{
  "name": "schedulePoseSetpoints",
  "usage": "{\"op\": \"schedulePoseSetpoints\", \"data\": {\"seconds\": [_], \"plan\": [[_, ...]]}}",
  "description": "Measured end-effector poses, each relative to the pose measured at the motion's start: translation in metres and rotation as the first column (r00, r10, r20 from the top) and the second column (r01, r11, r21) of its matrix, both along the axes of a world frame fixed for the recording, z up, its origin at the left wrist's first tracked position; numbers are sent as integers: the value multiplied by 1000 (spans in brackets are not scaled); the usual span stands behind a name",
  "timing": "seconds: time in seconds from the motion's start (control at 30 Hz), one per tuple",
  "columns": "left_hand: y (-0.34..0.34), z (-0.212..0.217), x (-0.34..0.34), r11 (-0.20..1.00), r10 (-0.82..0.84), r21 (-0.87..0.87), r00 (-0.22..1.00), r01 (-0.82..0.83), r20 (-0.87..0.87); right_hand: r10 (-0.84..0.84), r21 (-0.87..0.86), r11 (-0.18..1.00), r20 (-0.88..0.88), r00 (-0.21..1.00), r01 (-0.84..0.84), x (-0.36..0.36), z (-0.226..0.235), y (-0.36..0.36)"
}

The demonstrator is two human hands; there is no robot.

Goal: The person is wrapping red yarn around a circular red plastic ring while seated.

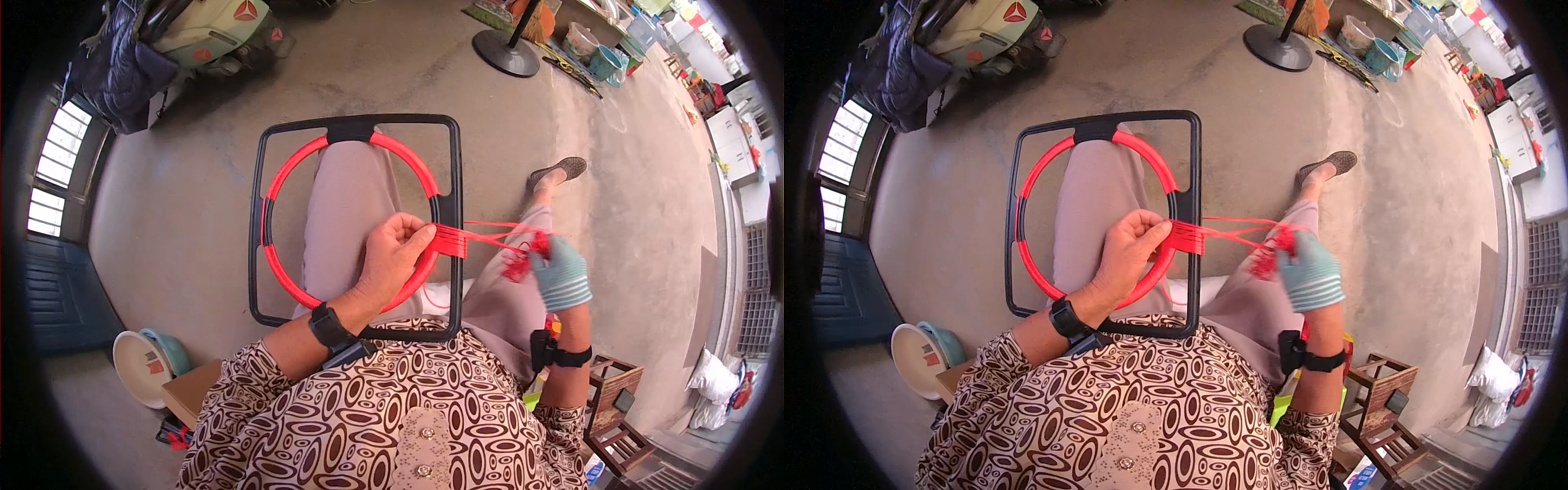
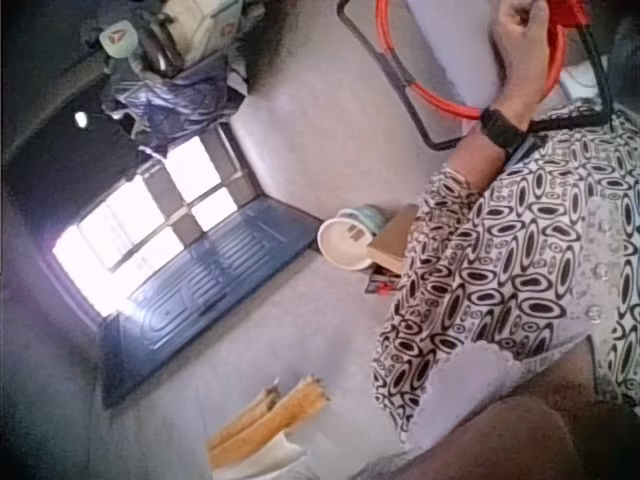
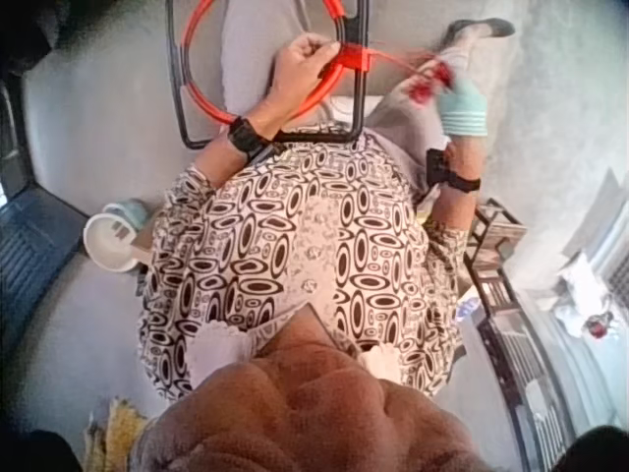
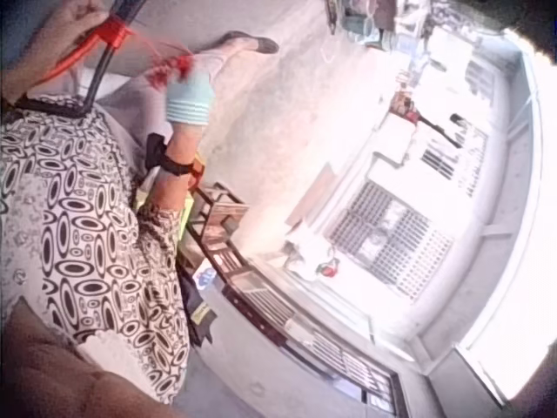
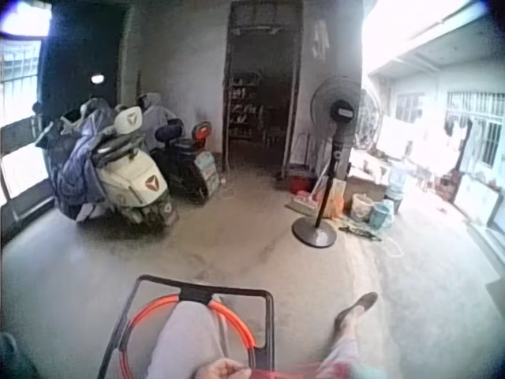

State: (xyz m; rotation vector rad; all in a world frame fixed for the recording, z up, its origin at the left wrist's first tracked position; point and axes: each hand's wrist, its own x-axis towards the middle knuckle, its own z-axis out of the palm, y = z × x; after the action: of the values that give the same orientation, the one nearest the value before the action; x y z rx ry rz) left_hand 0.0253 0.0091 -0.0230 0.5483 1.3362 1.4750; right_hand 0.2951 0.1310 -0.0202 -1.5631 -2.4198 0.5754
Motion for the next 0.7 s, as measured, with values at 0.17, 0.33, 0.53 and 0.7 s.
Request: {"op": "schedulePoseSetpoints", "data": {"seconds": [0.17, 0.33, 0.53, 0.7], "plan": [[0, -1, 1, 992, -86, -88, 994, 91, 64, -649, -708, 622, -706, -285, 336, 113, -65, 43], [2, 1, 1, 982, -156, -84, 980, 167, 119, -654, -742, 632, -665, -361, 224, 135, -63, 35], [0, 1, -2, 972, -190, -62, 918, 225, 347, -666, -721, 691, -658, 353, -41, -6, -33, 7], [1, 3, -3, 977, -174, -53, 916, 206, 362, -598, -807, 289, -573, 561, -516, -83, -23, -31]]}}
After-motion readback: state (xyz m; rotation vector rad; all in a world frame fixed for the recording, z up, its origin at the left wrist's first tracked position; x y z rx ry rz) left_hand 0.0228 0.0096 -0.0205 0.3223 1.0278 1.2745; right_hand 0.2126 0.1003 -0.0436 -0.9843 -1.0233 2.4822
